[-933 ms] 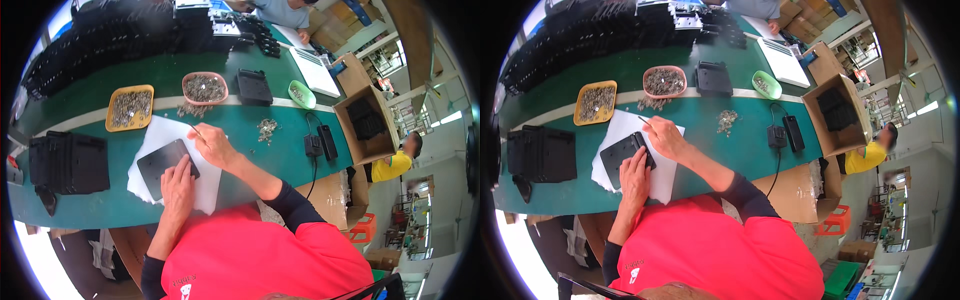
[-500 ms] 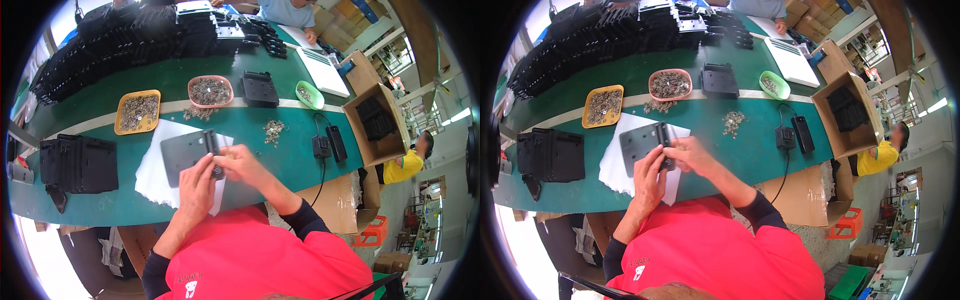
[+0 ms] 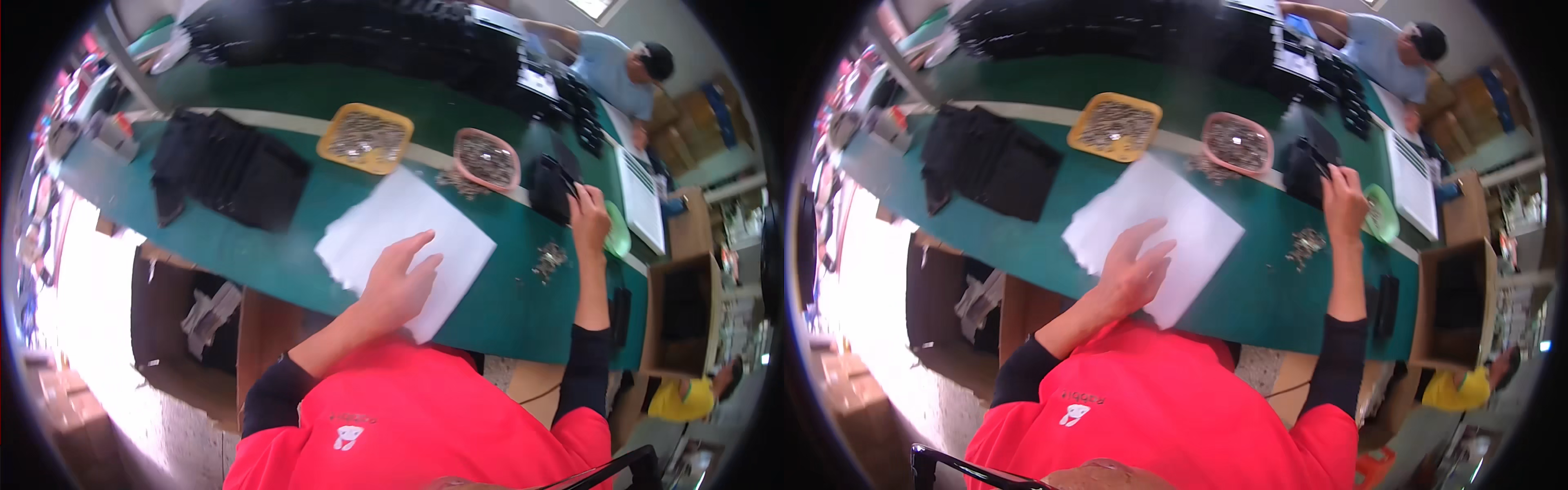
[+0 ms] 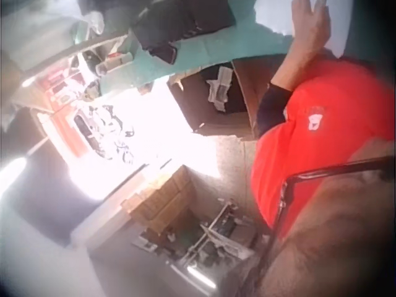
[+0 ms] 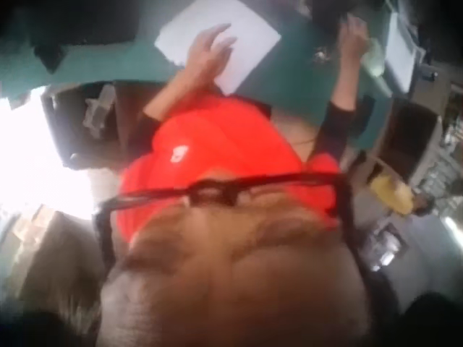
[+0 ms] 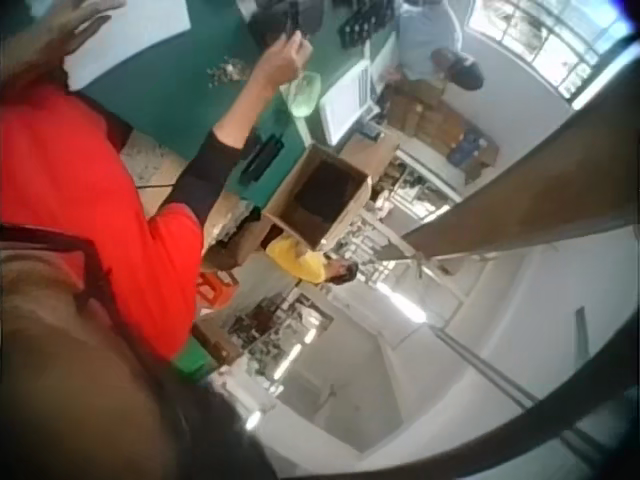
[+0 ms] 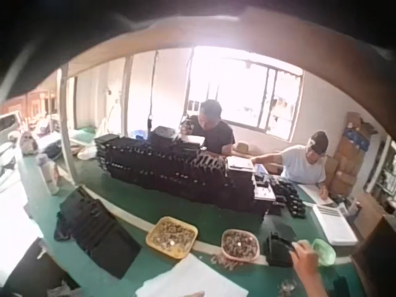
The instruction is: The person uses a small screwdriver to fasten screws into black plastic electronic housings on a green workbench. They repeatedly pick up housings, align them, insert screws from nearby trays, and tighten them before moving to the next unit.
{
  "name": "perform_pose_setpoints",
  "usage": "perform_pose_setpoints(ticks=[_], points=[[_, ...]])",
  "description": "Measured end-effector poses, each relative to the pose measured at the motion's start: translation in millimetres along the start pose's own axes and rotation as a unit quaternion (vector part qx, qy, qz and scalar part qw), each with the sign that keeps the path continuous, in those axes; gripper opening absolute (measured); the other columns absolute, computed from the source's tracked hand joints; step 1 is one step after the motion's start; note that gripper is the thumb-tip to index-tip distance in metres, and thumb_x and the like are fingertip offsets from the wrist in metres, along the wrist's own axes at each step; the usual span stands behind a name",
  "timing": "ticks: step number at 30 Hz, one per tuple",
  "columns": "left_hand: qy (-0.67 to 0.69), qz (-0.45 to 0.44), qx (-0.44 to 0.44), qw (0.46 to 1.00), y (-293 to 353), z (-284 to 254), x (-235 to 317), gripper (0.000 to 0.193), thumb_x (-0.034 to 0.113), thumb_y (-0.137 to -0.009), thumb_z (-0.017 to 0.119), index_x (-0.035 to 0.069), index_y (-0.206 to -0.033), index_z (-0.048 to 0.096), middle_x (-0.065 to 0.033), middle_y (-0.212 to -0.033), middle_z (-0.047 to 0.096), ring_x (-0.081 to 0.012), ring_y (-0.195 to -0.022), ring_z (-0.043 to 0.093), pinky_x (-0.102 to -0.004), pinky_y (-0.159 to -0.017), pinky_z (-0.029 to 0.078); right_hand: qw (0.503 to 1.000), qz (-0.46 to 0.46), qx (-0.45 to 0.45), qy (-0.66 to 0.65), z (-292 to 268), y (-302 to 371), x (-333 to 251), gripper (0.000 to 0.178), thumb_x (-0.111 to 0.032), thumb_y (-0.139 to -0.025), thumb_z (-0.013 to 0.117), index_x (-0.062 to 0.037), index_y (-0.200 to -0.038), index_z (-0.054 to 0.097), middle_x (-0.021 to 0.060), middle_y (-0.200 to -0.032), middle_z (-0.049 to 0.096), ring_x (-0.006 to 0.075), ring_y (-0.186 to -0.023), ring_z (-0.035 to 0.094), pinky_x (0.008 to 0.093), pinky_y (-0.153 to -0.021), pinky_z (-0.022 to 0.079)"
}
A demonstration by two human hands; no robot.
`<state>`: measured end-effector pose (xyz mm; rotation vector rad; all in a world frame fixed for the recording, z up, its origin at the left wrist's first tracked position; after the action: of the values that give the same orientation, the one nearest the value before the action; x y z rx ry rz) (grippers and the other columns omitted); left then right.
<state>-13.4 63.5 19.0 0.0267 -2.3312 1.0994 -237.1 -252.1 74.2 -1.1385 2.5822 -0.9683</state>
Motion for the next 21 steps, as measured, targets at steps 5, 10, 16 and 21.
perform_pose_setpoints(ticks=[5,10,16,21], points=[[-0.190,-0.036,0.078,0.978,-16,-68,-51,0.029,0.000,-0.070,0.070,0.004,-0.099,0.067,-0.0143,-0.112,0.061,-0.0324,-0.102,0.059,-0.0418,-0.086,0.048,0.992,0.008,-0.118,0.034,34,18,15,0.027,-0.018,-0.085,0.070,-0.0126,-0.111,0.067,0.0036,-0.107,0.060,0.0287,-0.083,0.067,0.0398,-0.069,0.055],[-0.483,-0.197,-0.014,0.853,-36,-134,-113,0.039,0.018,-0.080,0.072,0.007,-0.116,0.062,-0.0095,-0.117,0.056,-0.0306,-0.108,0.054,-0.0436,-0.087,0.044,0.984,0.027,-0.172,0.031,22,15,16,0.023,-0.016,-0.084,0.069,-0.0110,-0.107,0.066,0.0063,-0.107,0.060,0.0312,-0.087,0.067,0.0432,-0.074,0.055],[-0.484,-0.227,-0.064,0.843,-31,-139,-140,0.046,0.016,-0.082,0.072,0.011,-0.125,0.059,-0.0080,-0.112,0.057,-0.0279,-0.105,0.059,-0.0423,-0.083,0.048,0.976,0.054,-0.209,0.036,26,8,2,0.019,-0.015,-0.085,0.064,-0.0078,-0.102,0.065,0.0103,-0.108,0.060,0.0344,-0.088,0.067,0.0447,-0.077,0.055],[-0.423,-0.213,-0.029,0.881,-33,-138,-152,0.045,0.013,-0.084,0.070,0.009,-0.127,0.057,-0.0106,-0.106,0.059,-0.0294,-0.098,0.062,-0.0413,-0.080,0.050,0.991,0.074,-0.112,-0.030,7,15,1,0.022,-0.014,-0.084,0.065,-0.0067,-0.104,0.067,0.0133,-0.103,0.062,0.0354,-0.086,0.067,0.0439,-0.077,0.055]])
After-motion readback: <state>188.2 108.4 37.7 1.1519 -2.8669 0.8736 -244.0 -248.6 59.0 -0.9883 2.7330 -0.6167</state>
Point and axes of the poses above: each hand's wrist, its own y-axis away from the middle knuckle, its own z-axis out of the palm, x = y × z, the point moved 2 cm from there along -y, towards the middle knuckle
